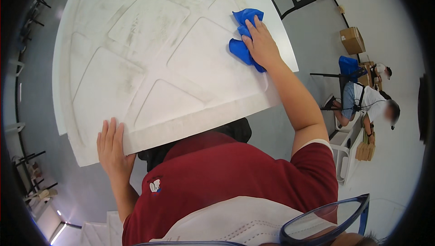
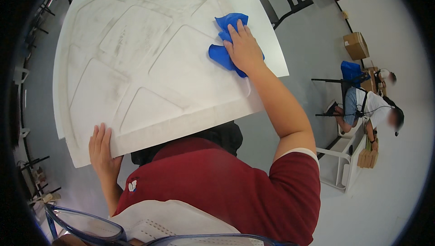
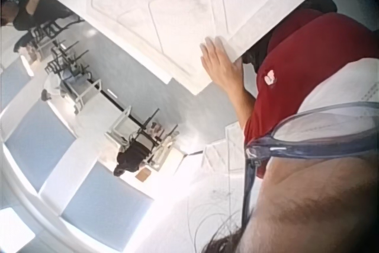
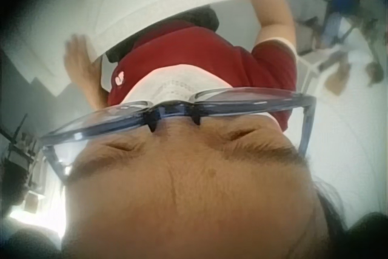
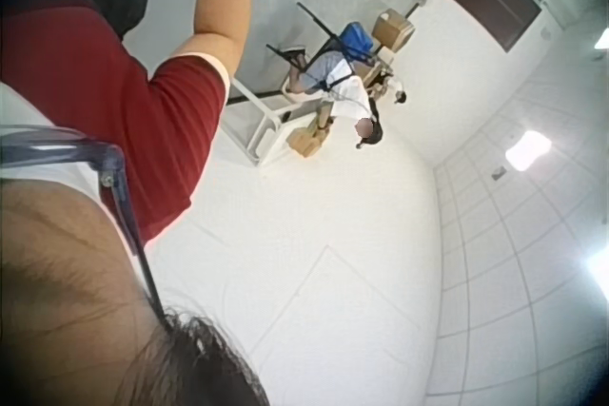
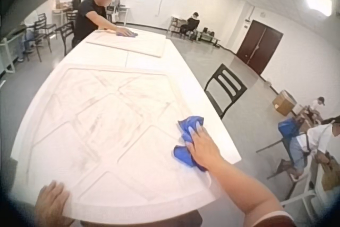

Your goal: Wiping down a large white plastic surface with a blue cloth.

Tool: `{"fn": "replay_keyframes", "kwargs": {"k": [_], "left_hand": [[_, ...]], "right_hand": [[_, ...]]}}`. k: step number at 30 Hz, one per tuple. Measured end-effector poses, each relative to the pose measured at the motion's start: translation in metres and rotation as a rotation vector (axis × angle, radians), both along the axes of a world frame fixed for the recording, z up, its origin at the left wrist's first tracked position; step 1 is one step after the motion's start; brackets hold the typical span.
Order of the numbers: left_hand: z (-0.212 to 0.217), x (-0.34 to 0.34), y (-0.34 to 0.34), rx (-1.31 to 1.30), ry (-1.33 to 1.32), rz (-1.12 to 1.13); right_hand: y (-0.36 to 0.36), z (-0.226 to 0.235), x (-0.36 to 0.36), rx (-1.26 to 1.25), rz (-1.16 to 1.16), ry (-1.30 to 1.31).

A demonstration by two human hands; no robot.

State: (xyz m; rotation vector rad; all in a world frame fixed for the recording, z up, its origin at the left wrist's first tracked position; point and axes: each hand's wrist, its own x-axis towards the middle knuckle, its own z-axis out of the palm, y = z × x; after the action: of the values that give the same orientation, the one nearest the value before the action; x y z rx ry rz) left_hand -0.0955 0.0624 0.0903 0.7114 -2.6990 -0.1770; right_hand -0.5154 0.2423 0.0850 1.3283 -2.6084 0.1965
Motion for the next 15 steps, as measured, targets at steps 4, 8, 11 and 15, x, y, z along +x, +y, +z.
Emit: {"fn": "replay_keyframes", "kwargs": {"k": [4, 8, 11, 15], "left_hand": [[0.002, -0.003, 0.001, 0.015, 0.025, 0.012], [0.001, 0.001, -0.001, 0.007, -0.002, -0.013], [0.001, 0.001, -0.001, 0.016, -0.006, -0.011], [0.002, 0.000, -0.002, 0.030, -0.004, -0.010]], "right_hand": [[-0.001, 0.002, 0.001, -0.033, 0.024, 0.021], [-0.003, 0.006, 0.002, -0.038, 0.027, 0.051], [-0.005, 0.010, 0.011, -0.041, 0.104, 0.100], [-0.020, 0.019, 0.041, -0.114, 0.234, -0.027]]}}
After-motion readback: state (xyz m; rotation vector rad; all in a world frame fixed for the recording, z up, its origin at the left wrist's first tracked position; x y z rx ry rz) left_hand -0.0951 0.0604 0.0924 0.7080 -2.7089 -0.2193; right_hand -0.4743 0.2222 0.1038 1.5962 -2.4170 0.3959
